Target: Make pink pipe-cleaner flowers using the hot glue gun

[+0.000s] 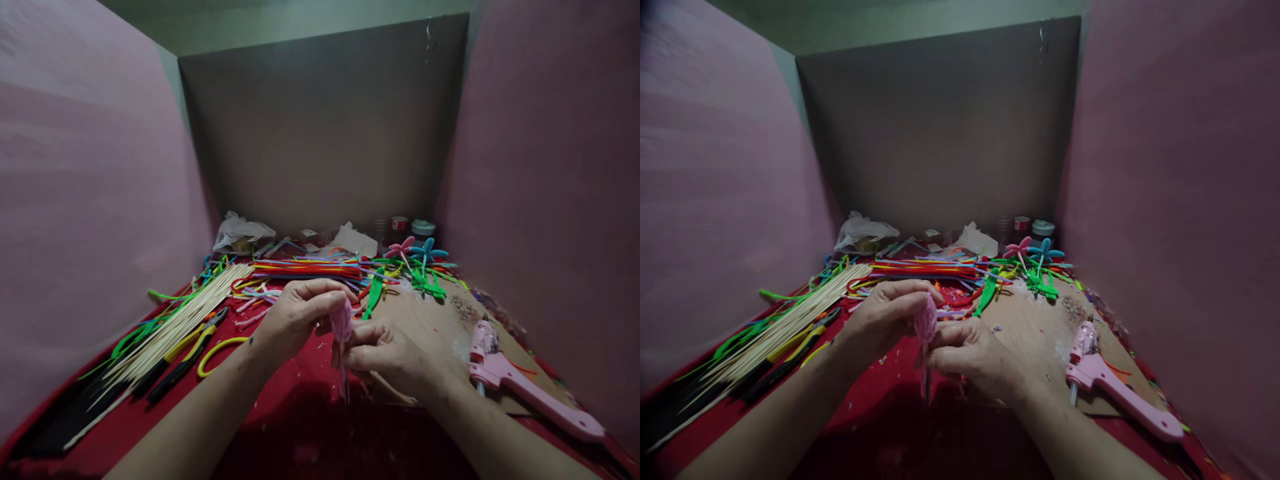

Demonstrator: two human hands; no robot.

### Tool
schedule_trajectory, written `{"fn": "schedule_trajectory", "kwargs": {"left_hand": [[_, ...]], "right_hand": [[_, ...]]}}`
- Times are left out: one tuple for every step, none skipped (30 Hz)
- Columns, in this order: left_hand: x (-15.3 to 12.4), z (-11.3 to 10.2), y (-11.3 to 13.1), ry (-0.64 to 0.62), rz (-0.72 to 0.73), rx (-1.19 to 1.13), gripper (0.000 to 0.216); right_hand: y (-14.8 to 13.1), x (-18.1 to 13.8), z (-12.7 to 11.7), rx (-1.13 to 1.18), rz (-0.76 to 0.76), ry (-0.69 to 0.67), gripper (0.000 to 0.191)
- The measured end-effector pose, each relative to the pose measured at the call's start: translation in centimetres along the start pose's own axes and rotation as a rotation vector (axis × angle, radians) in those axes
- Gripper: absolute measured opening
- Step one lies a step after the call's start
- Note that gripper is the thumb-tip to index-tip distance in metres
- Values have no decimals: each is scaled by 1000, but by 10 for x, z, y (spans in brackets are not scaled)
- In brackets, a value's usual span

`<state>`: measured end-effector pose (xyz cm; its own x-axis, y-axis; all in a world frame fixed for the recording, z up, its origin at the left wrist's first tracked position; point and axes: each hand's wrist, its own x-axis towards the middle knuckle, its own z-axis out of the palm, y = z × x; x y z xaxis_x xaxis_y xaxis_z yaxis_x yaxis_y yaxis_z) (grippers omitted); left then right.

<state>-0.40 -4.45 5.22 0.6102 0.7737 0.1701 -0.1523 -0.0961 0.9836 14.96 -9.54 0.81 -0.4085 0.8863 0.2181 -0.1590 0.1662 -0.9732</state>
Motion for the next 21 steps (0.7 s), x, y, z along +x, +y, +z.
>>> {"fn": "schedule_trajectory", "kwargs": {"left_hand": [[0,0,0,4,0,8,16],[1,0,0,6,2,17,17],[1,0,0,7,4,25,17],[2,0,0,6,7,32,17],[2,0,0,7,9,38,17],[3,0,0,9,11,43,17],[3,1,0,13,12,45,17],[4,1,0,18,9,45,17],[4,1,0,21,4,43,17],[5,1,-1,25,-4,40,17],[5,1,-1,27,-11,37,17],[5,1,-2,30,-15,36,17],[5,1,-2,35,-14,43,16],[5,1,-3,42,-5,60,16],[5,0,-3,47,8,86,17],[5,0,-2,51,24,120,17],[4,0,-2,53,40,159,17],[3,0,0,54,55,199,16],[2,0,1,54,66,238,16],[1,1,3,57,76,274,16],[1,1,5,63,86,309,16]], "right_hand": [[0,0,0,3,9,6,7],[1,0,0,13,23,7,7],[1,0,0,29,39,2,7],[2,0,0,48,56,-3,7],[2,-1,1,67,77,-3,8],[3,-1,1,85,101,1,10],[4,-1,1,102,128,6,10],[4,-1,1,114,151,11,11],[5,-1,0,119,168,14,11],[6,-1,0,121,182,16,12],[7,-1,0,123,189,13,12],[8,-1,0,126,190,11,12],[9,-1,0,125,191,12,13],[10,-1,-1,123,192,15,14],[10,-1,-1,120,194,18,14],[10,-1,-1,119,196,18,14],[10,0,-1,118,199,17,14],[9,0,-1,116,201,18,14],[9,0,-1,110,202,20,15],[8,-1,-1,102,201,23,16],[7,-1,0,91,201,27,17]]}}
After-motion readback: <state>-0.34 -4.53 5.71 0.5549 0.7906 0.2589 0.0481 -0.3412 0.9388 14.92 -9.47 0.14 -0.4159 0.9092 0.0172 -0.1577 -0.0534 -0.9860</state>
